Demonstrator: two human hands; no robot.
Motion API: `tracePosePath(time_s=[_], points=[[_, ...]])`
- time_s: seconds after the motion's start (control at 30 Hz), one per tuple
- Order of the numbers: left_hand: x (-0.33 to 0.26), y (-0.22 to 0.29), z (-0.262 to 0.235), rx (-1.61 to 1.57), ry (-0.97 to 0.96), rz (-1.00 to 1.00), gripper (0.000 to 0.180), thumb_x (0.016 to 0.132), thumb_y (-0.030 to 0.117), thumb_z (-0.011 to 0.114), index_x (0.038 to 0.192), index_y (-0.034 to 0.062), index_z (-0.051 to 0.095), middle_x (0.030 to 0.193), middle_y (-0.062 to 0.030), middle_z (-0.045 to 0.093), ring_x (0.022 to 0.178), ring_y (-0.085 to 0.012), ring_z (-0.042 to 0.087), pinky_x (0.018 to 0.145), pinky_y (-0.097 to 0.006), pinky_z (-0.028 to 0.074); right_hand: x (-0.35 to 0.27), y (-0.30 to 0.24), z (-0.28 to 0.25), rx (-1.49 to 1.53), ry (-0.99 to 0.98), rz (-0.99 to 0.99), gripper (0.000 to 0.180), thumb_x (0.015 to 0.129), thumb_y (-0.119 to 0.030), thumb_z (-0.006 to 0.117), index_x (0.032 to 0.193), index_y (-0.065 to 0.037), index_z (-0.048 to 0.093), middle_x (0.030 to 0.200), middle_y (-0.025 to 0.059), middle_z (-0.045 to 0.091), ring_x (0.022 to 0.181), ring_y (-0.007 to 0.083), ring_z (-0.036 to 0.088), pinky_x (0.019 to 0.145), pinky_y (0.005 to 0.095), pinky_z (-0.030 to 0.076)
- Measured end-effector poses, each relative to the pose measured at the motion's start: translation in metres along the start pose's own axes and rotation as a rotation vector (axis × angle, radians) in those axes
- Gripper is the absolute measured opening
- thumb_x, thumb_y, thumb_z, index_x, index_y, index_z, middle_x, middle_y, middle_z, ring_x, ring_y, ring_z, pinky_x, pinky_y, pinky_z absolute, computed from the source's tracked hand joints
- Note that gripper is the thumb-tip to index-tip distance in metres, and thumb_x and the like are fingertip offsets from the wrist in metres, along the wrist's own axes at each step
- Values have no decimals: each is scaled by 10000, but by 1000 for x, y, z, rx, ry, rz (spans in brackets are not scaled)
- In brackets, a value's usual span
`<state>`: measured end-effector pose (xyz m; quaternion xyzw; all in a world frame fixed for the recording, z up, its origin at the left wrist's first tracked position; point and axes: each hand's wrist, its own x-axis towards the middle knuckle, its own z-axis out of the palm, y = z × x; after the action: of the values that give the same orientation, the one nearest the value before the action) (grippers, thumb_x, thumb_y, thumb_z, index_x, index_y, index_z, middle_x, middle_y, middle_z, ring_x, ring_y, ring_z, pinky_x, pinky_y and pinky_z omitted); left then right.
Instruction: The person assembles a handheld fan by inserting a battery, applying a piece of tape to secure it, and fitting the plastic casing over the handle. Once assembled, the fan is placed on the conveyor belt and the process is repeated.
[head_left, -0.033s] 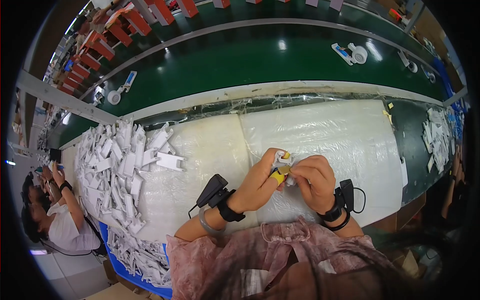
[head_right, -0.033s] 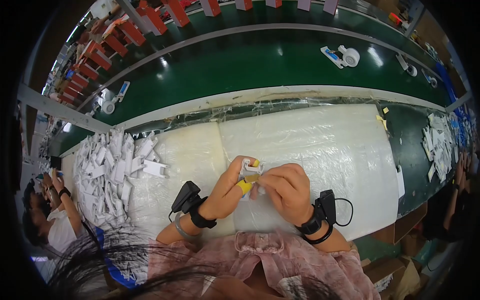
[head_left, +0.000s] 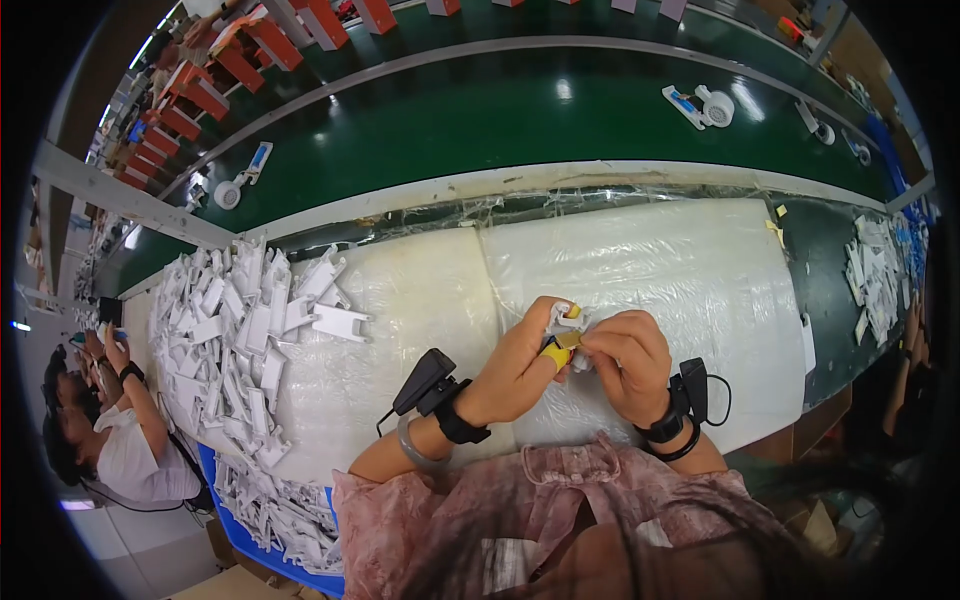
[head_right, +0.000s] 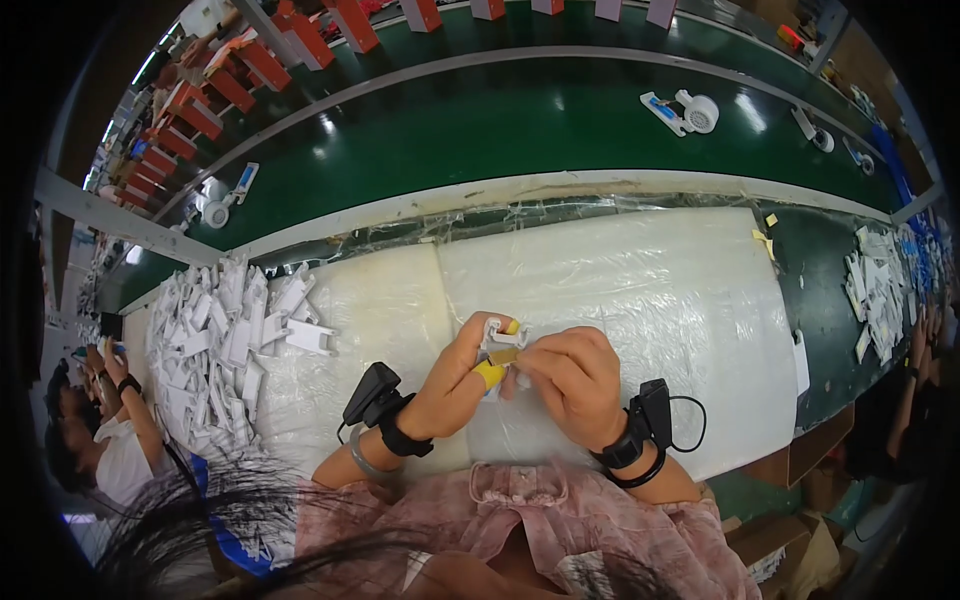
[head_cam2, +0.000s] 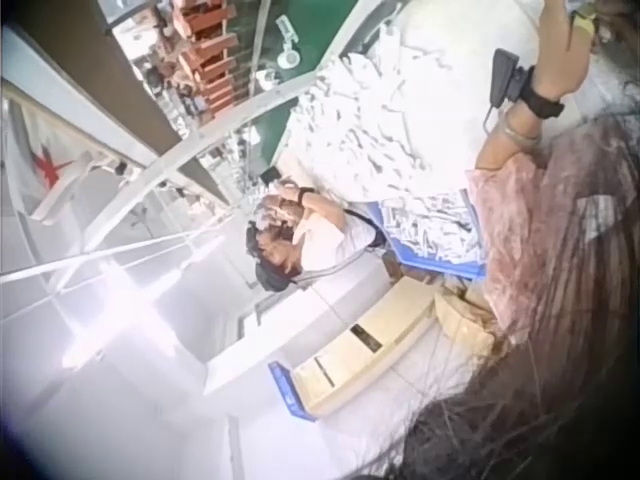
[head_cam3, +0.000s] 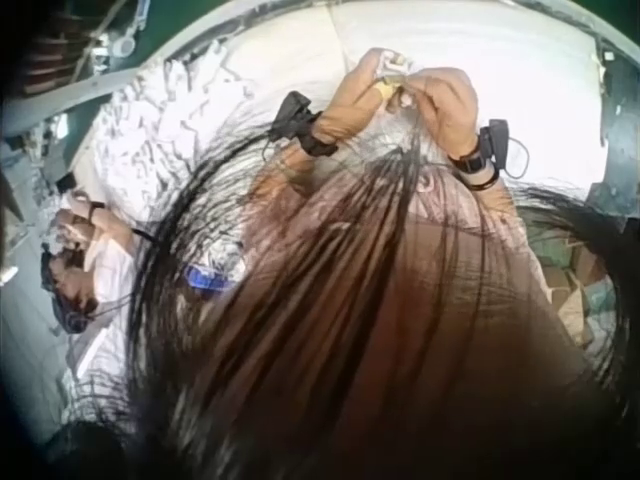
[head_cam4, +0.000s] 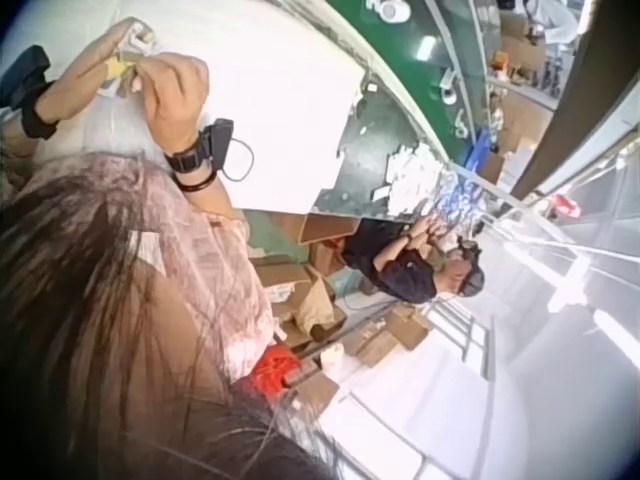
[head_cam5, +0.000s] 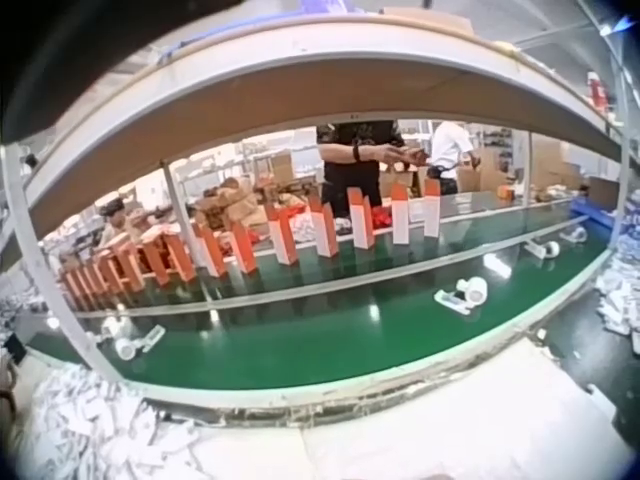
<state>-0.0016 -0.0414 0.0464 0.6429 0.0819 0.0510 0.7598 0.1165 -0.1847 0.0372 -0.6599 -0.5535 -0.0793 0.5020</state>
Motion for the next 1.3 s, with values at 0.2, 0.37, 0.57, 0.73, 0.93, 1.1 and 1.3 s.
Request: tracePosePath(time_s=[0.2, 0.37, 0.57, 0.73, 0.93, 1.1, 1.3], points=[[-1, 3, 2, 21, -24, -1, 445, 791, -37, 296, 1228, 12, 363, 939, -86, 519, 752, -136, 516, 715, -275, 441, 1, -1, -1, -2, -1, 10, 270, 662, 93, 713, 888, -42, 655, 829, 76, 610, 739, 232, 580, 640, 317, 462], [-1, 1, 2, 47, -27, 18, 421, 816, -24, 319, 1233, 8, 365, 931, -82, 518, 753, -132, 514, 714, -271, 441, 2, -2, -1, 2, -1, 14, 270, 660, 103, 707, 884, -38, 656, 826, 79, 609, 730, 232, 576, 629, 311, 458], [-1, -5, 0, 22, -38, 116, 347, 911, 60, 416, 1251, 0, 372, 926, -64, 516, 760, -113, 511, 700, -255, 439, 1, 0, 1, 17, 6, 40, 261, 658, 77, 716, 882, -46, 660, 824, 70, 616, 714, 235, 582, 623, 317, 452], [-1, -8, 6, 60, 24, 92, 322, 980, 136, 454, 1265, 4, 386, 908, -34, 523, 742, -72, 496, 668, -225, 429, 2, 0, 0, 8, 23, 21, 265, 654, 49, 729, 886, -61, 665, 825, 56, 623, 694, 233, 586, 612, 326, 444], [-3, -6, 8, 63, 57, 44, 300, 947, 96, 490, 1220, -10, 425, 1019, -138, 548, 917, -206, 556, 815, -304, 443, 4, 0, -1, 11, -10, 10, 252, 653, 105, 706, 864, -23, 654, 802, 88, 605, 708, 235, 575, 618, 310, 454], [-2, -11, 8, 140, 70, 85, 314, 961, 120, 487, 1246, 10, 419, 951, -79, 547, 821, -134, 527, 736, -257, 435, 2, 1, 0, -7, 2, 10, 258, 660, 43, 734, 887, -59, 665, 812, 57, 614, 679, 233, 585, 607, 325, 443], [-2, -11, 6, 226, 74, 135, 343, 962, 146, 519, 1266, 27, 415, 980, -37, 550, 801, -73, 514, 709, -216, 434, 6, 6, -4, 45, -43, -9, 291, 616, 48, 727, 880, -61, 670, 817, 60, 614, 696, 233, 587, 610, 329, 451]])
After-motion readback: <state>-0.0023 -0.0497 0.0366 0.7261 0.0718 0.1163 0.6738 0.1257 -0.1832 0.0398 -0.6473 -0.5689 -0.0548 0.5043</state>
